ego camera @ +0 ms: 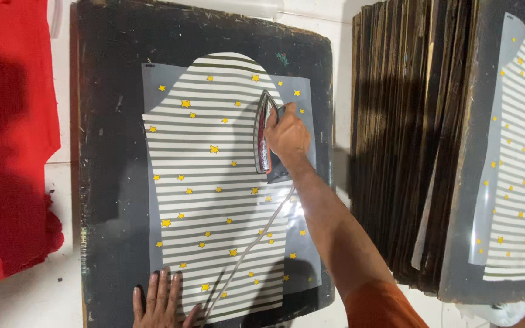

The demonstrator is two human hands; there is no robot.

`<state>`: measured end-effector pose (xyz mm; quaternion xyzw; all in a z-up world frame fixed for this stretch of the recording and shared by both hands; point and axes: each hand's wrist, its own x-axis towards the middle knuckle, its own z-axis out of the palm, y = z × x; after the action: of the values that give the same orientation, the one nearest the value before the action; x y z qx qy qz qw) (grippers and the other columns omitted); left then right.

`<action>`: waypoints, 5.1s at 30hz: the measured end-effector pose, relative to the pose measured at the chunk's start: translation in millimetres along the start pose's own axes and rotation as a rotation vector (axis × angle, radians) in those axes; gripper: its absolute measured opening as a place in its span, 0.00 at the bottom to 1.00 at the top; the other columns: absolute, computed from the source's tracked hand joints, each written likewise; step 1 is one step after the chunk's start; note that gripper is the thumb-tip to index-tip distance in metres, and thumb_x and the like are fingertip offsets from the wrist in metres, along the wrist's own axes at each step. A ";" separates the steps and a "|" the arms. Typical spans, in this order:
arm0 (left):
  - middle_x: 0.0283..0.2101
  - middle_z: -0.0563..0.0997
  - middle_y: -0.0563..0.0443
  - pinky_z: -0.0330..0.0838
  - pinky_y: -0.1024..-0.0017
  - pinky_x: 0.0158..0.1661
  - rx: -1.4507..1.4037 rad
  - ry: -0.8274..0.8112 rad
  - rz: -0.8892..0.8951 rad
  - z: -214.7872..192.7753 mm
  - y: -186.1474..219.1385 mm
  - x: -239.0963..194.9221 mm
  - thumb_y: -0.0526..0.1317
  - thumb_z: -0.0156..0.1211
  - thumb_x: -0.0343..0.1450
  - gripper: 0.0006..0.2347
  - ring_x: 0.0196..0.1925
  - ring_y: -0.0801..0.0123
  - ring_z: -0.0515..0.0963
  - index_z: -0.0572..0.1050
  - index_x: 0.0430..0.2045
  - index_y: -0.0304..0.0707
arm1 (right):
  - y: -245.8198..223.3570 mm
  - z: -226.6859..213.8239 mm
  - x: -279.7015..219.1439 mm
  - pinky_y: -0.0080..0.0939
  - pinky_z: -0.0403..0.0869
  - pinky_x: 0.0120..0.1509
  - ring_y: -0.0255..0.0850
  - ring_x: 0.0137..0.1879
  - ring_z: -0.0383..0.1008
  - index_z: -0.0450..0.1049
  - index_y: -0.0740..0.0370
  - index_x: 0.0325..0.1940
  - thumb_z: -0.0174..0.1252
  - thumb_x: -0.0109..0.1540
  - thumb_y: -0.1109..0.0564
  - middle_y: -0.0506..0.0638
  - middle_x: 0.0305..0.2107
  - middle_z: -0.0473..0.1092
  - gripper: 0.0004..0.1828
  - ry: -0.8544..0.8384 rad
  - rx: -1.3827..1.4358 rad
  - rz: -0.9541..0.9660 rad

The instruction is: The person irons a striped shirt with yellow stars that is laid out on a flat board. They use an electric iron to press the fabric, then remove a transparent sheet covering the shirt. The person then irons the shirt again.

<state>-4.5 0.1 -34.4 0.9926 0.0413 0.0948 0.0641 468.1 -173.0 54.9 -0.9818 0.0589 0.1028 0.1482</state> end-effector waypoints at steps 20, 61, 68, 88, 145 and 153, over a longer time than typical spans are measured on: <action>0.79 0.46 0.51 0.45 0.47 0.72 -0.063 -0.122 -0.019 -21.6 3.3 17.9 0.71 0.32 0.65 0.44 0.81 0.59 0.44 0.44 0.76 0.49 | 10.7 0.2 9.5 0.72 0.70 0.39 0.73 0.38 0.74 0.63 0.64 0.51 0.46 0.68 0.45 0.71 0.31 0.74 0.20 0.016 0.147 -0.157; 0.69 0.69 0.43 0.64 0.41 0.65 0.167 0.061 0.123 44.0 -18.1 -20.4 0.48 0.48 0.77 0.23 0.72 0.50 0.67 0.61 0.70 0.48 | -42.8 -8.1 63.8 0.65 0.75 0.40 0.64 0.37 0.78 0.61 0.62 0.56 0.42 0.69 0.41 0.64 0.34 0.76 0.23 -0.090 -0.002 -0.101; 0.68 0.70 0.43 0.66 0.40 0.65 0.179 0.094 0.127 41.0 -12.9 -16.6 0.44 0.59 0.75 0.26 0.70 0.50 0.69 0.62 0.70 0.46 | -39.8 -9.2 59.0 0.64 0.75 0.34 0.64 0.32 0.78 0.62 0.64 0.56 0.41 0.69 0.41 0.63 0.29 0.76 0.24 -0.070 -0.002 -0.139; 0.72 0.63 0.42 0.57 0.41 0.67 0.080 0.009 0.105 6.6 -14.5 4.0 0.81 0.27 0.68 0.47 0.74 0.50 0.62 0.57 0.73 0.45 | -126.2 8.5 50.4 0.72 0.68 0.42 0.74 0.41 0.73 0.61 0.57 0.48 0.44 0.66 0.41 0.68 0.34 0.75 0.19 -0.166 -0.011 -0.347; 0.75 0.58 0.47 0.55 0.44 0.69 -0.145 -0.173 -0.025 -20.8 -10.2 9.6 0.69 0.44 0.68 0.38 0.77 0.57 0.57 0.58 0.71 0.48 | -129.0 40.1 -21.5 0.70 0.69 0.38 0.69 0.35 0.76 0.63 0.53 0.45 0.46 0.64 0.41 0.59 0.25 0.76 0.16 -0.114 -0.158 -0.512; 0.74 0.60 0.45 0.53 0.43 0.70 -0.155 -0.124 -0.012 -26.3 -9.1 16.3 0.69 0.45 0.68 0.38 0.76 0.56 0.58 0.58 0.71 0.46 | -125.7 39.9 -21.5 0.69 0.68 0.33 0.69 0.31 0.74 0.62 0.56 0.42 0.47 0.63 0.45 0.59 0.21 0.74 0.13 -0.062 -0.053 -0.589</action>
<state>5.7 13.7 -7.0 0.9883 0.0355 0.0358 0.1437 458.3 -39.7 57.4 -0.9567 -0.2355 0.0867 0.1477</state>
